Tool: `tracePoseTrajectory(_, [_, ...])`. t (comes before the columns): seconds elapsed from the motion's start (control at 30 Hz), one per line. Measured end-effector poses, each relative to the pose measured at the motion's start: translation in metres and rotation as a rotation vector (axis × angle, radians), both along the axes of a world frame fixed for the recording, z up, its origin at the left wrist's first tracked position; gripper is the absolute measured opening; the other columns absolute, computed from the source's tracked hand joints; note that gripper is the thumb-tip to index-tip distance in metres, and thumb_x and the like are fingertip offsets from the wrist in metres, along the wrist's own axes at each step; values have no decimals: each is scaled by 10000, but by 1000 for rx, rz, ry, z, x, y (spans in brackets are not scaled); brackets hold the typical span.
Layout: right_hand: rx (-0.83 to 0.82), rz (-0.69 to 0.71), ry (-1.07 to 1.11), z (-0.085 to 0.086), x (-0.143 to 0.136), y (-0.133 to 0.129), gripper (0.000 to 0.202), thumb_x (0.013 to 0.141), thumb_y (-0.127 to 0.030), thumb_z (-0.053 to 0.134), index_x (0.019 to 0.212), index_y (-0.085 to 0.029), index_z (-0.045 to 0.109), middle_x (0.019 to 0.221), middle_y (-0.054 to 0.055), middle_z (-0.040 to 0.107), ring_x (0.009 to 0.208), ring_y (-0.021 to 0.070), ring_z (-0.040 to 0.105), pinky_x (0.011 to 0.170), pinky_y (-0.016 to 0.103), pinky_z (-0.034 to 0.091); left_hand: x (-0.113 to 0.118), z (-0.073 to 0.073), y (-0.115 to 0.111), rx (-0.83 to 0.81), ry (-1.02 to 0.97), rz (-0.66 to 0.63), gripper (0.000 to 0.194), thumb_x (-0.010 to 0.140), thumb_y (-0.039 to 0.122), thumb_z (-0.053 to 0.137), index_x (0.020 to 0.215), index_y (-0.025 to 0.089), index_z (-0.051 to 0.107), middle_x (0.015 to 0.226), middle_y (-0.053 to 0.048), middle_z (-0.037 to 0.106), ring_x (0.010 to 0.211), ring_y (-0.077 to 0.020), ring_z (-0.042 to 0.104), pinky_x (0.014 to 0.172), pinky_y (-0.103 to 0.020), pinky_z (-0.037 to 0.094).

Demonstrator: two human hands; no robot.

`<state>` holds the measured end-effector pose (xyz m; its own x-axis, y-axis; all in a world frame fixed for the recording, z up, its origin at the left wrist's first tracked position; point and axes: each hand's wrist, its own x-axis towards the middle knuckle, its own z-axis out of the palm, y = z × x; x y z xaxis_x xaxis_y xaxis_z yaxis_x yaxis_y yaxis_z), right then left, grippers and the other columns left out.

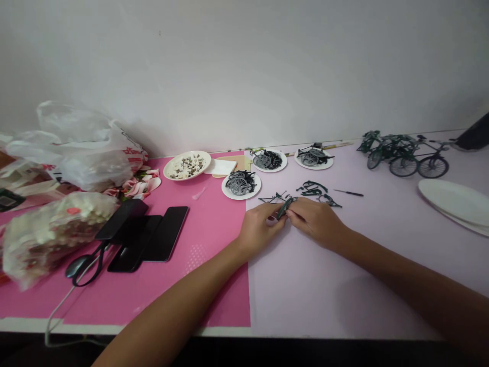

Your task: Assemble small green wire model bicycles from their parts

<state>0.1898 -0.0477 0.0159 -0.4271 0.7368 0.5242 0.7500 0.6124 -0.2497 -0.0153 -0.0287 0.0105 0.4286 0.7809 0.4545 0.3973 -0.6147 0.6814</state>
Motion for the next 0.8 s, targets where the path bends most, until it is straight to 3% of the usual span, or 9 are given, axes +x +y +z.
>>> tracePoseTrajectory(0.27, [-46,10,60,3,-2,-3,262,1020,-251,470,761,-226,497,697,12,569,626,166,522,592,289,373,1,1,-1,-35,-36,-6,230,895,193,707,1104,203,800,944,-35,800,817,-165,697,762,-258,550])
tracePoseTrajectory(0.47, [-58,-37,44,9,-5,-6,141,950,-276,577,825,-219,544,694,-1,575,626,169,532,593,288,373,1,1,0,-167,-118,-2,324,856,153,733,1172,197,789,1028,-46,819,884,-185,747,841,-278,590])
tracePoseTrajectory(0.8, [16,-27,-27,3,-3,-2,161,1019,-233,508,889,-200,598,762,32,649,680,178,592,611,286,396,4,4,-1,-195,-186,27,259,824,103,741,1054,189,822,934,-27,826,832,-164,754,841,-262,601])
